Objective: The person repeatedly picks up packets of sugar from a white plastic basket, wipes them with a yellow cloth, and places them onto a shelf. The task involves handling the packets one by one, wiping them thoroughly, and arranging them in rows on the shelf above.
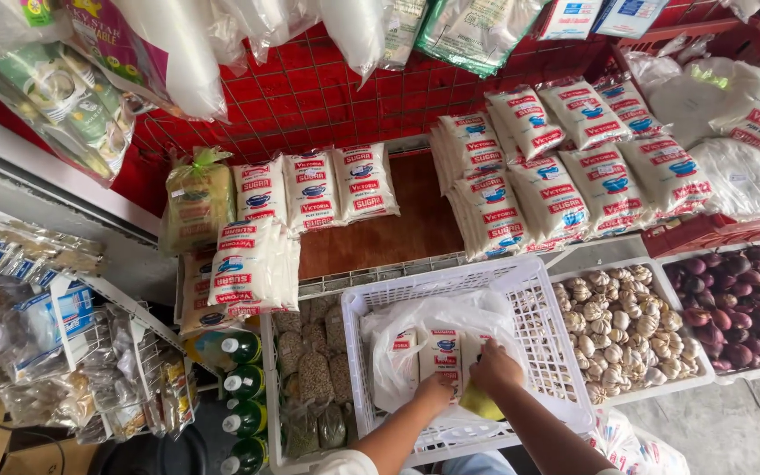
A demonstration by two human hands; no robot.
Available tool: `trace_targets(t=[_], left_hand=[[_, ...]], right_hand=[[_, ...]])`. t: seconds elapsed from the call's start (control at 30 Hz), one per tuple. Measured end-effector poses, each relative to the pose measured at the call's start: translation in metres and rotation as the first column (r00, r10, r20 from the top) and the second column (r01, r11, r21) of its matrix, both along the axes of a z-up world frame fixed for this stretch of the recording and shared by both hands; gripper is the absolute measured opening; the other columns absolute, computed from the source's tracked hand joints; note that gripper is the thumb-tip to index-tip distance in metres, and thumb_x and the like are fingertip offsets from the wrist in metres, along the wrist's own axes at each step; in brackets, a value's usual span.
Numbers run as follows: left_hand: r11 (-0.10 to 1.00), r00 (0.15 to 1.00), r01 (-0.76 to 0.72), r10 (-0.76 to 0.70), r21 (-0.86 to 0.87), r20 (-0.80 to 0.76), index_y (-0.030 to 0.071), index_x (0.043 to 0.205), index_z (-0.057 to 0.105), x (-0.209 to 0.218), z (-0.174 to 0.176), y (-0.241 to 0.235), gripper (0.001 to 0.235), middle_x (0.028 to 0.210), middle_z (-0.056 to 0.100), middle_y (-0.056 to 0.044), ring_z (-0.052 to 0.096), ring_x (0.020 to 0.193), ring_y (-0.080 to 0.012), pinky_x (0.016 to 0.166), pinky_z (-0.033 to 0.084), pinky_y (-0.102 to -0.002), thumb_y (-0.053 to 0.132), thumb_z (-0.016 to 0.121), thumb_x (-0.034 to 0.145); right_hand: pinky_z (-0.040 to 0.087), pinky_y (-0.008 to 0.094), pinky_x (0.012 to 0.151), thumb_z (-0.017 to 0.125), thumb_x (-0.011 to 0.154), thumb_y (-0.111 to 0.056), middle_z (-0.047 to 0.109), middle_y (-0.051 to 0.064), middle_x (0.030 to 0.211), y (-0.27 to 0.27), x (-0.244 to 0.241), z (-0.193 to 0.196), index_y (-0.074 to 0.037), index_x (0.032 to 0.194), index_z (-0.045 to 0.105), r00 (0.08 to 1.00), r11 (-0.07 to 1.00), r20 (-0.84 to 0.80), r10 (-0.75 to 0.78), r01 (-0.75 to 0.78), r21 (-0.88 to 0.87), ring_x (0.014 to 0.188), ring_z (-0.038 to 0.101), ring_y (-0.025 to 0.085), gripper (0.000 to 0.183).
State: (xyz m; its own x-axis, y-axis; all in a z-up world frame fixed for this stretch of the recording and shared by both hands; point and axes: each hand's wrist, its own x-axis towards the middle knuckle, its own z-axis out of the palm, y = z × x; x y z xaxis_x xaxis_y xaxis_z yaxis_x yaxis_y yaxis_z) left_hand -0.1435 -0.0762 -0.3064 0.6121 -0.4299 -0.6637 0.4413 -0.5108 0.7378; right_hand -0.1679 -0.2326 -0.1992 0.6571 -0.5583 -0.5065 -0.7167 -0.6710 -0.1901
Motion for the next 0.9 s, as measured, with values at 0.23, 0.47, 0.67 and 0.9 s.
trace_targets(t=[0.23, 0.47, 0.67, 0.9], left_hand=[[0.97, 0.946, 0.213, -0.235, 0.115, 0.225, 0.01, 0.118, 0.074, -0.007, 0.003, -0.02, 0.038, 0.112, 0.077, -0.016, 0.074, 0.103, -0.0322, 0.091, 0.056, -0.04, 0.022, 0.064, 0.083], [0.939, 0.953, 0.258, -0.287, 0.227, 0.103, 0.009, 0.124, 0.068, -0.009, 0.028, -0.035, 0.041, 0.126, 0.067, -0.018, 0.063, 0.121, -0.0373, 0.103, 0.05, -0.045, 0.032, 0.067, 0.091], [0.848, 0.913, 0.38, -0.409, 0.369, 0.0, 0.012, 0.125, 0.069, -0.006, 0.092, -0.04, 0.045, 0.127, 0.07, -0.014, 0.064, 0.122, -0.0345, 0.103, 0.044, -0.053, 0.043, 0.064, 0.093], [0.848, 0.937, 0.332, -0.347, 0.412, -0.042, 0.009, 0.126, 0.066, 0.002, 0.07, -0.046, 0.075, 0.124, 0.072, -0.014, 0.068, 0.115, -0.0318, 0.1, 0.05, -0.048, 0.059, 0.083, 0.074]], right_hand=[[0.056, 0.044, 0.099, 0.062, 0.087, -0.034, 0.072, 0.015, 0.125, -0.016, -0.011, 0.008, -0.009, 0.132, 0.053, 0.991, 1.0, -0.133, -0.013, 0.014, 0.009, 0.117, 0.07, 0.031, 0.053], [0.056, 0.044, 0.097, 0.06, 0.091, -0.042, 0.068, 0.013, 0.129, -0.022, -0.021, -0.004, -0.012, 0.148, 0.039, 0.98, 1.0, -0.2, 0.008, -0.006, 0.008, 0.117, 0.069, 0.03, 0.069], [0.056, 0.045, 0.095, 0.068, 0.086, -0.048, 0.072, 0.016, 0.12, -0.046, -0.039, -0.028, -0.011, 0.137, 0.055, 0.992, 0.995, -0.118, -0.043, 0.053, 0.086, 0.11, 0.07, 0.033, 0.064], [0.059, 0.044, 0.075, 0.074, 0.085, -0.047, 0.079, 0.02, 0.09, -0.074, -0.056, -0.05, -0.002, 0.104, 0.079, 0.927, 0.854, 0.037, -0.372, 0.327, 0.405, 0.079, 0.077, 0.03, 0.049]])
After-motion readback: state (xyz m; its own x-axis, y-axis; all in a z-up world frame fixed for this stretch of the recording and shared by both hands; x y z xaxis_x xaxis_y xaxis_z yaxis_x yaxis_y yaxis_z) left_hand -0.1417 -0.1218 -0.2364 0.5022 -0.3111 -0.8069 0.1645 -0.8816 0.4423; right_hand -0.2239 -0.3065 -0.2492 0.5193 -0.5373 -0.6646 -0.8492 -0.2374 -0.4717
